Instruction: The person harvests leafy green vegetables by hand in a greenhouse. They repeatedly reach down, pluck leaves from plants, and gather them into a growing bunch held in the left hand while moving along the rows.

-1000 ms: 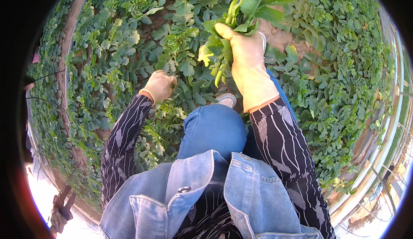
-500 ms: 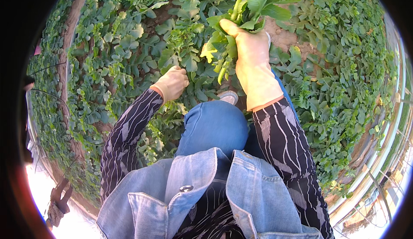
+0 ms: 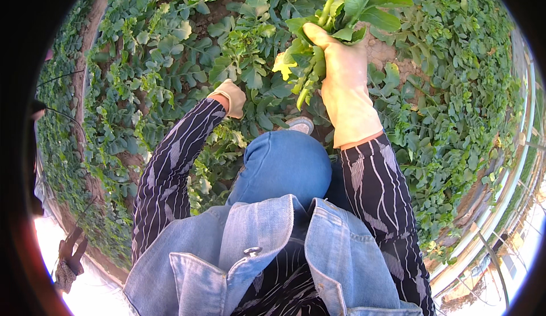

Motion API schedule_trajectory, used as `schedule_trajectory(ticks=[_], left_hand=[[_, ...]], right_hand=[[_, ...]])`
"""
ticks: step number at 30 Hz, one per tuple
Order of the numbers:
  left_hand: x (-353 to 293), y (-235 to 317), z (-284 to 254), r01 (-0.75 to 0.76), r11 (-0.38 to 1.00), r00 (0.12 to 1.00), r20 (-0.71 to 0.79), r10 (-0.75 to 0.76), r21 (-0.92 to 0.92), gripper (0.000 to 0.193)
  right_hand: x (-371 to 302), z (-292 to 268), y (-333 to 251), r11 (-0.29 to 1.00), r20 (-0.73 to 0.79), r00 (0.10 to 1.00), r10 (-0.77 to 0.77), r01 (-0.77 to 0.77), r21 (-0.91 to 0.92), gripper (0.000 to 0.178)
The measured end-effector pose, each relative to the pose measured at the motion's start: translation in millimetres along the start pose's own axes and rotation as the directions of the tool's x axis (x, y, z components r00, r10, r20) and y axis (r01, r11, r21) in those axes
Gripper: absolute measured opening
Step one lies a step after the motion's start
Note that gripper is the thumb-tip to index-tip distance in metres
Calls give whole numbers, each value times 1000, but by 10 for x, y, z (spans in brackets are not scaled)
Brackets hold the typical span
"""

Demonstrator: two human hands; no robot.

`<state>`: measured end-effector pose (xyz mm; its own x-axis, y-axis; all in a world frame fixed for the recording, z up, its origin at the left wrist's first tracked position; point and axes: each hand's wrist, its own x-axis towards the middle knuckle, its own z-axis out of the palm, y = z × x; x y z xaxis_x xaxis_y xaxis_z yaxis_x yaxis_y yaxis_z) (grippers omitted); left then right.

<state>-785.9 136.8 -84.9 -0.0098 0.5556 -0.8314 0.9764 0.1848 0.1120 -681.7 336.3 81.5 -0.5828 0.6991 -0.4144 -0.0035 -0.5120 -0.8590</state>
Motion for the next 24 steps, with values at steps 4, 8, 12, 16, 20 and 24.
schedule_trajectory(ticks=[4,8,12,16,20,24], left_hand=[[35,-67,107,23,996,999,-42,-27,-81,34],[46,-95,120,78,987,996,-40,-84,-138,33],[30,-91,132,101,980,993,-48,-111,-170,30],[35,-134,163,175,956,981,-35,-188,-237,29],[-21,-137,106,240,933,962,-65,-266,-267,25],[-315,-86,-121,325,920,872,-307,-381,-218,18]], right_hand=[[33,-40,19,1000,2,1000,-6,6,-18,31],[65,-85,51,999,-12,999,-31,31,-20,33],[77,-115,77,999,-14,999,-38,38,-7,34],[63,-121,62,999,-25,999,-35,33,-43,36],[49,-160,48,998,-14,1000,8,-9,-57,37],[67,-235,100,996,-37,999,0,-3,-94,35]])
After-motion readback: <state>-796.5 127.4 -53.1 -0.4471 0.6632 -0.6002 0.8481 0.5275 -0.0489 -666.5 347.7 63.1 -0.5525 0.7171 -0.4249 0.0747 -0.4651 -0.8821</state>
